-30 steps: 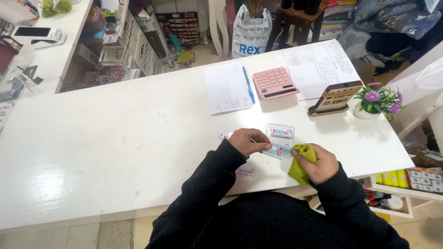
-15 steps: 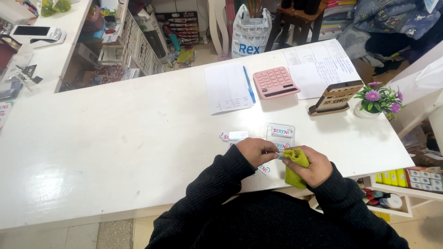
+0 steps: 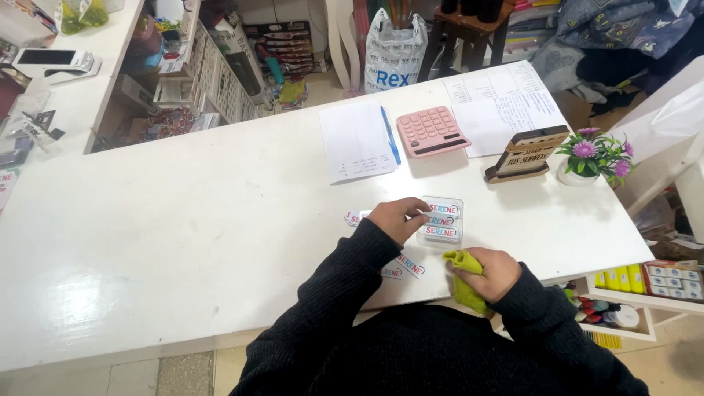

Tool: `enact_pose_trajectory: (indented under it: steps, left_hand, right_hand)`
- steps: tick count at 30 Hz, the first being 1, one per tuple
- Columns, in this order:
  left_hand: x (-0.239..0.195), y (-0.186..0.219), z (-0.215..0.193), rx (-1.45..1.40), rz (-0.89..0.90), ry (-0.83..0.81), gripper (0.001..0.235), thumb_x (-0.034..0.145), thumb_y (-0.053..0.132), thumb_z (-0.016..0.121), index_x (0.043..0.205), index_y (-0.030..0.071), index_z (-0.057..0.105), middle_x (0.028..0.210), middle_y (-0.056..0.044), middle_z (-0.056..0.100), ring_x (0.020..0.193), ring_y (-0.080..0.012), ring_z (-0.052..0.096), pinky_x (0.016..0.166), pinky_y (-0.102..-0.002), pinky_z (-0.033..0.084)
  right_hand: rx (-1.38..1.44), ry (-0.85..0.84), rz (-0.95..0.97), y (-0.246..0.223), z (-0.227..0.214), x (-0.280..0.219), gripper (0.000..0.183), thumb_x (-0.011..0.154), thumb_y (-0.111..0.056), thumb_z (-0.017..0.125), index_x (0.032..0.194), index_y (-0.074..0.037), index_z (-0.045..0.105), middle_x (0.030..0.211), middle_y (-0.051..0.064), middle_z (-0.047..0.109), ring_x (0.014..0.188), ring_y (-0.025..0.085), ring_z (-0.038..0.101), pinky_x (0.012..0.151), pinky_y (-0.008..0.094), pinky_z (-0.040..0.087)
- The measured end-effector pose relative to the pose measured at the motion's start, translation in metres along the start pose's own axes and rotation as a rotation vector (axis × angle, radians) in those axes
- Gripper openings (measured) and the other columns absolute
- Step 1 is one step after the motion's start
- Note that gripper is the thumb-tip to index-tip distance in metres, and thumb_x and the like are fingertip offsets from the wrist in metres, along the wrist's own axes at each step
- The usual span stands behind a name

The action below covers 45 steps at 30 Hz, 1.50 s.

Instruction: Cleaning small brand tags or cards with a cloth on a store counter.

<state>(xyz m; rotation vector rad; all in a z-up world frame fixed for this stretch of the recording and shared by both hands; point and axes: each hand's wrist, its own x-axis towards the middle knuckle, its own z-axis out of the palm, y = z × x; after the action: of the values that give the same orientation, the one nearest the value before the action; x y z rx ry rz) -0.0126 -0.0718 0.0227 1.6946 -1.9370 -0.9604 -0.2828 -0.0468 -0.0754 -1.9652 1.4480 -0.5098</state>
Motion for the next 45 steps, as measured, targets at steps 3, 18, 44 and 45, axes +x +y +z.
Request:
enact_pose_trajectory:
  steps: [3,18,44,45]
  left_hand:
    - [0.021,-0.01,0.025,0.075,-0.003,-0.029,0.03,0.098,0.036,0.06,0.126,0.029,0.066,0.106,0.002,0.078,0.102,-0.0219,0.074,0.087,-0.037,0.059]
    - [0.036,0.0,0.051,0.486,0.116,-0.108,0.03,0.1,0.03,0.05,0.117,0.019,0.073,0.116,-0.009,0.072,0.102,-0.0252,0.073,0.086,-0.036,0.06]
    - [-0.004,-0.078,0.038,0.4,0.073,-0.309,0.029,0.083,0.035,0.076,0.107,0.024,0.064,0.109,-0.003,0.064,0.107,-0.0275,0.068,0.089,-0.042,0.057]
    - [-0.009,-0.073,0.034,0.356,0.06,-0.349,0.024,0.087,0.031,0.073,0.106,0.02,0.062,0.104,-0.005,0.066,0.105,-0.0285,0.069,0.088,-0.043,0.057]
  right_hand:
    - [0.026,-0.041,-0.043,-0.007,-0.002,-0.004,0.037,0.077,-0.038,0.081,0.109,-0.02,0.076,0.094,0.012,0.082,0.096,0.042,0.073,0.078,0.05,0.06]
    - [0.123,-0.121,-0.047,-0.014,-0.002,-0.008,0.036,0.075,-0.038,0.083,0.11,-0.03,0.08,0.093,0.005,0.083,0.095,0.032,0.077,0.082,0.046,0.062]
    - [0.057,-0.161,-0.079,-0.035,0.013,0.005,0.044,0.075,-0.041,0.086,0.115,-0.026,0.076,0.104,0.006,0.081,0.105,0.033,0.074,0.09,0.044,0.06]
    - [0.059,-0.158,-0.093,-0.035,0.014,0.006,0.045,0.075,-0.041,0.085,0.116,-0.025,0.075,0.108,0.007,0.081,0.107,0.033,0.073,0.09,0.044,0.06]
